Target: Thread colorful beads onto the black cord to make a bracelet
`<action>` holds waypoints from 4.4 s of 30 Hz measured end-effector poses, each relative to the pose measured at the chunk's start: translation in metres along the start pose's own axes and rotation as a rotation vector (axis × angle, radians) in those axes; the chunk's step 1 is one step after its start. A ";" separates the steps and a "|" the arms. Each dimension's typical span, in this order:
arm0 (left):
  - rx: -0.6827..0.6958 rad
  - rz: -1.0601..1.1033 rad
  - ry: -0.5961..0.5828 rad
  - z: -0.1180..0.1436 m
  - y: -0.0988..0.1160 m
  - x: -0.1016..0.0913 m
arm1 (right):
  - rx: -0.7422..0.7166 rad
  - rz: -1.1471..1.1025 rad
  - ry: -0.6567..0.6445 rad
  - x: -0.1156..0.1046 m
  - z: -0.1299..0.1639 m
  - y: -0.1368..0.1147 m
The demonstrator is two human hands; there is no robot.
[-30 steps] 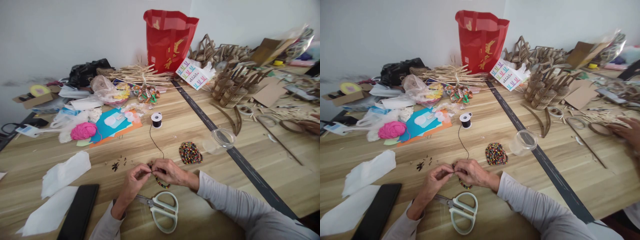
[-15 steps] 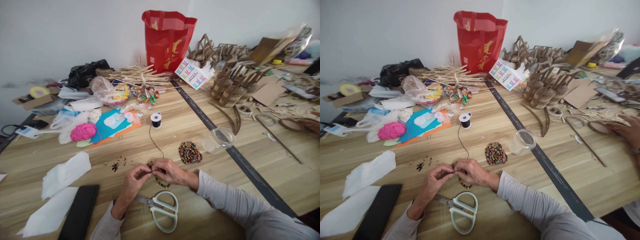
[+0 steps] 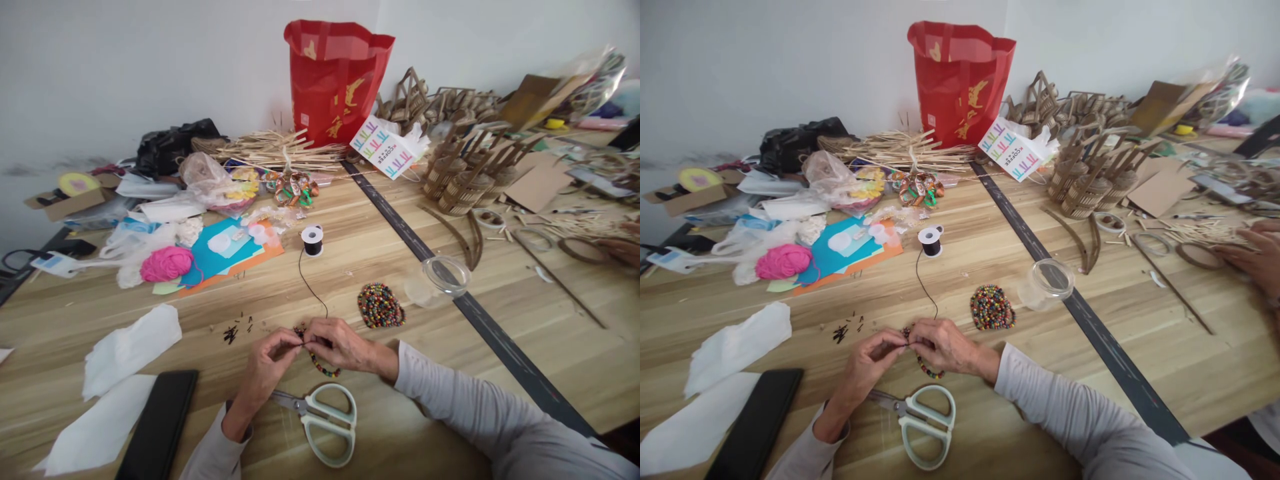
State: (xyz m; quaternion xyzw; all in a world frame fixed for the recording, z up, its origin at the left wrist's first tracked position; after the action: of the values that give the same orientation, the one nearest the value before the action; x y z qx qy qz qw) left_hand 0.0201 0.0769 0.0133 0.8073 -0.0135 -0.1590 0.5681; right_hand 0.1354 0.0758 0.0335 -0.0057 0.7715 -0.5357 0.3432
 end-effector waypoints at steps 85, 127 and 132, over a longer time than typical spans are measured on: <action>-0.008 -0.030 -0.010 0.001 0.001 0.001 | 0.005 0.025 -0.009 0.002 0.001 0.002; 0.093 -0.092 0.005 0.000 0.006 -0.001 | 0.040 -0.038 0.013 -0.002 -0.001 0.001; 0.130 -0.144 -0.028 0.000 0.008 0.002 | 0.027 -0.036 0.018 -0.002 -0.001 0.002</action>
State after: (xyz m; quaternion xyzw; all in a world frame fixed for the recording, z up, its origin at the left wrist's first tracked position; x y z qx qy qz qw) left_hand 0.0231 0.0736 0.0202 0.8392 0.0265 -0.2095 0.5012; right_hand 0.1370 0.0778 0.0331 -0.0099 0.7671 -0.5520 0.3266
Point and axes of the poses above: each hand's wrist, its own z-axis away from the middle knuckle, its own x-axis out of the palm, y = z × x, the point moved 9 cm from there along -z, towards the middle knuckle, and after that the axes turned 14 degrees about x, right-handed, at the moved point
